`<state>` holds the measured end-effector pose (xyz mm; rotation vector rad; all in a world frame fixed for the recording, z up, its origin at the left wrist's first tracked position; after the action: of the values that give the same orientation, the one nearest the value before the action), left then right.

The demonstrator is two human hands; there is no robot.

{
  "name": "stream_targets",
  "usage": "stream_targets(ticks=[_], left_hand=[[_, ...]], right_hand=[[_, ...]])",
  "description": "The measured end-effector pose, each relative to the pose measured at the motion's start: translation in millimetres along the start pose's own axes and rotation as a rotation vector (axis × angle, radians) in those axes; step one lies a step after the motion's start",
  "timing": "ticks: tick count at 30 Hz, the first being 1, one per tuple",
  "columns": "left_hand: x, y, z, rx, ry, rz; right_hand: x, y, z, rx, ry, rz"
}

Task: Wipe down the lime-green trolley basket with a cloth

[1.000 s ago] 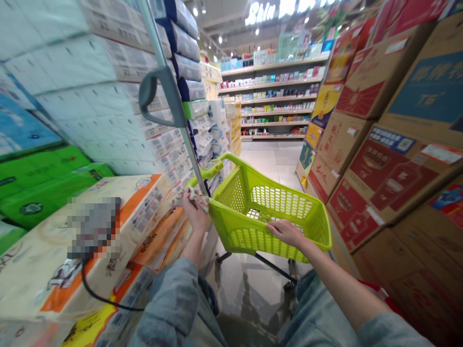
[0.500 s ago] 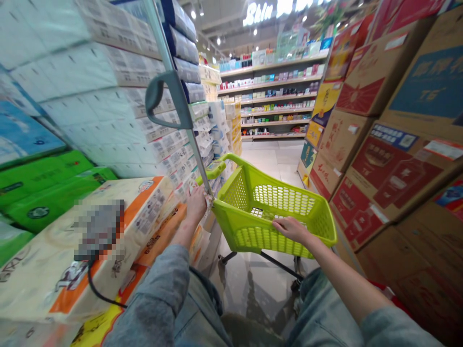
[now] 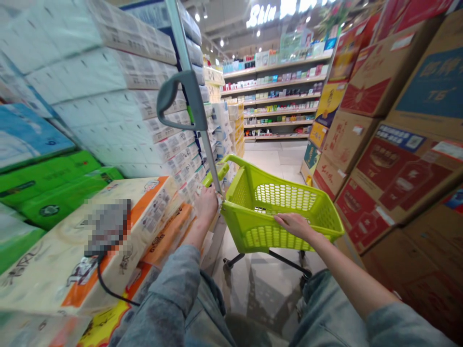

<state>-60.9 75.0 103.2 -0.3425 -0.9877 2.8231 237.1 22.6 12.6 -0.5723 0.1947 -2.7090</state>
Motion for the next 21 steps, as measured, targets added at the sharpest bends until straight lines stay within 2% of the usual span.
stream_targets(ticks=[6, 9, 13, 17, 21], left_hand=[[-4, 22, 0.5, -0.050, 0.096, -0.045], [-3, 33, -0.4, -0.066, 0.159, -0.052], [0, 40, 0.6, -0.079, 0.225, -0.067], [1, 36, 5.1, -0.080, 0.223, -0.074], [9, 18, 10.0, -0.091, 0.168, 0.121]], right_hand=[[56, -40, -4, 0.018, -0.072, 0.037], [73, -55, -10, 0.042, -0.134, 0.019], [75, -57, -18, -0.042, -0.190, 0.011], [73, -53, -22, -0.156, -0.199, -0.005], [77, -54, -25, -0.199, -0.207, 0.014]])
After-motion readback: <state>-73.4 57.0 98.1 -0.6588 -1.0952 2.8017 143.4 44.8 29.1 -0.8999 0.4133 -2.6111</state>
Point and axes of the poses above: each hand's wrist, its own y-axis away from the middle knuckle, its own z-axis out of the back of the hand, x = y × z, the point moved 4 cm from there along -y, towards the middle knuckle, and after that the axes turned 5 degrees about -y, right-handed, at the moved point
